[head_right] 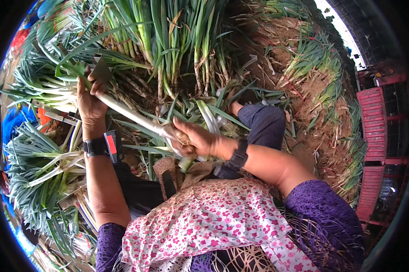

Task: The person peels the outer layers from green onions by hand and places the cleaned onions into a metal tray. Once the tray is full, they trim the roots using a blade and secure the bundle with a red tie.

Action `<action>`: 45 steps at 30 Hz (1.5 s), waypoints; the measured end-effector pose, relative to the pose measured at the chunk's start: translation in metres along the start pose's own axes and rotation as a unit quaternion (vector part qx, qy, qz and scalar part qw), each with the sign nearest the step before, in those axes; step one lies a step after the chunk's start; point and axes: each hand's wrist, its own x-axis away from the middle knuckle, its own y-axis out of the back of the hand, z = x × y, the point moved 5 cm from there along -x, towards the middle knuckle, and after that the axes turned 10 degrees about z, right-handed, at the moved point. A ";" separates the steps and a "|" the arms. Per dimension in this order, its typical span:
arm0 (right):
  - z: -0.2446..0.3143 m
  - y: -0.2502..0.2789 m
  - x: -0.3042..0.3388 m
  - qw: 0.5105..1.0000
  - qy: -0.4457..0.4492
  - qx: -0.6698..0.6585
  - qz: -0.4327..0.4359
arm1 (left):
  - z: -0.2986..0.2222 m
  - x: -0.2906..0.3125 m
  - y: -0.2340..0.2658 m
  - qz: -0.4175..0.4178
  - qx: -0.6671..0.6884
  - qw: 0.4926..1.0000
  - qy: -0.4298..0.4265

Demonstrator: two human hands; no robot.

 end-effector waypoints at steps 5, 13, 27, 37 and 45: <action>-0.014 0.016 0.074 0.837 -0.063 0.534 -0.099 | -0.031 0.004 0.016 -0.172 -0.144 0.971 -0.084; 0.062 0.066 0.108 0.591 -0.047 0.772 -0.231 | 0.003 0.018 0.039 -0.254 -0.187 0.947 -0.060; 0.238 -0.216 -0.090 0.844 0.198 0.497 0.031 | 0.032 0.011 -0.020 -0.171 -0.205 0.964 0.008; 0.316 -0.324 -0.347 0.772 0.225 0.583 0.113 | 0.040 0.009 -0.004 -0.253 -0.137 0.958 0.014; 0.219 -0.080 -0.551 0.740 0.155 0.653 -0.035 | 0.041 -0.011 0.029 -0.294 0.009 0.956 0.001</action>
